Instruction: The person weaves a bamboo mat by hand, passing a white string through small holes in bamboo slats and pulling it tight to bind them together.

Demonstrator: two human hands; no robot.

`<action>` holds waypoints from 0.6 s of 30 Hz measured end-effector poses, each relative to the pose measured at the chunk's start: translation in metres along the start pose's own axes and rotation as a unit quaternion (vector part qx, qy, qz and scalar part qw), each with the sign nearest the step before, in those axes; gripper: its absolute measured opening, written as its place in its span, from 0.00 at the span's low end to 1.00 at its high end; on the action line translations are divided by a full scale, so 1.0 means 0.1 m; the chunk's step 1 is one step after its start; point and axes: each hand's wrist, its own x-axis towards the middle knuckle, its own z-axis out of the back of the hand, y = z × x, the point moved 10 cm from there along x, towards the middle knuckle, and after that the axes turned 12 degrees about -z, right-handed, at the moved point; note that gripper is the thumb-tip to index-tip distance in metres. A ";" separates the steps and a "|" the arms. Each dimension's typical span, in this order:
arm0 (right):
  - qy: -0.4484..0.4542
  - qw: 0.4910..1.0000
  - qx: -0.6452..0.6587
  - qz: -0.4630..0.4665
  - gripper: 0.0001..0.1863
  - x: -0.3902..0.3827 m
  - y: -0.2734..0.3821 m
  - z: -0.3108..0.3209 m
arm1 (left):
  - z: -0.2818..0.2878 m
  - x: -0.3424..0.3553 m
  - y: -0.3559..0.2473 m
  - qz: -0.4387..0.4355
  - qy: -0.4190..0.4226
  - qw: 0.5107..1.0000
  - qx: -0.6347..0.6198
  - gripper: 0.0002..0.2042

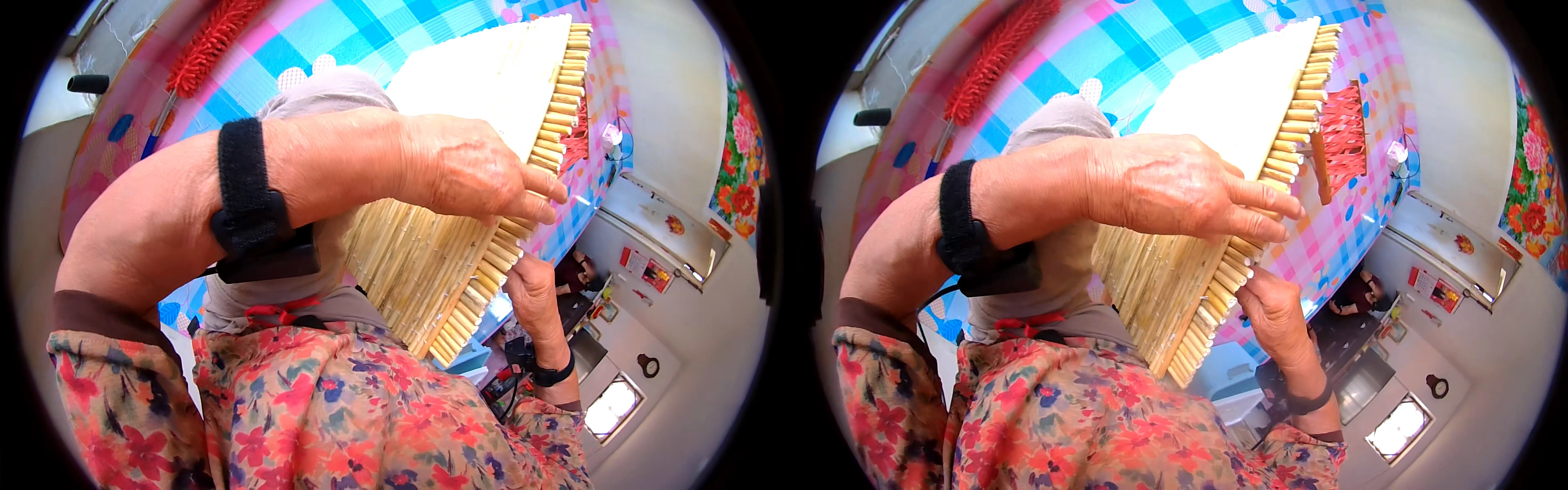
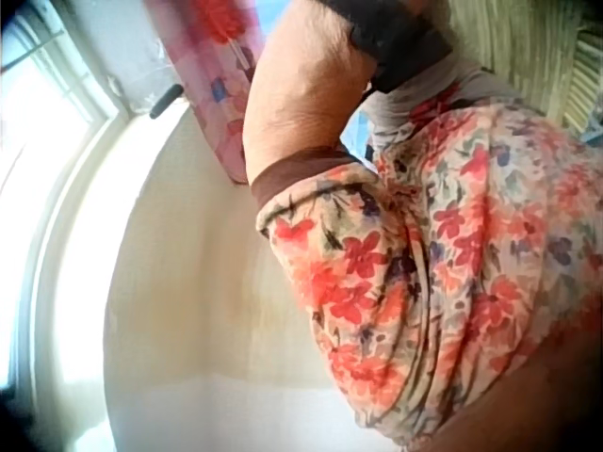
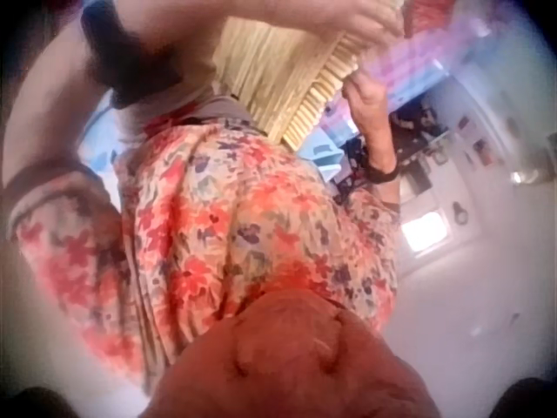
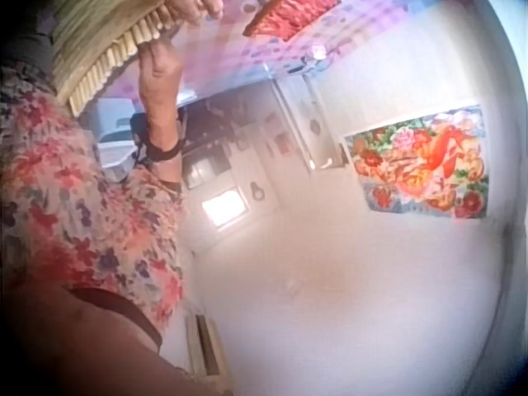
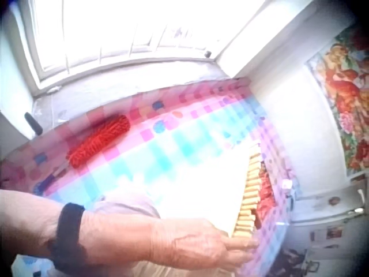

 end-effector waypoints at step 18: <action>-0.024 0.999 0.020 0.041 0.05 0.04 0.14 -0.03 | -0.06 0.10 -0.04 -0.047 0.035 0.998 -0.010 0.22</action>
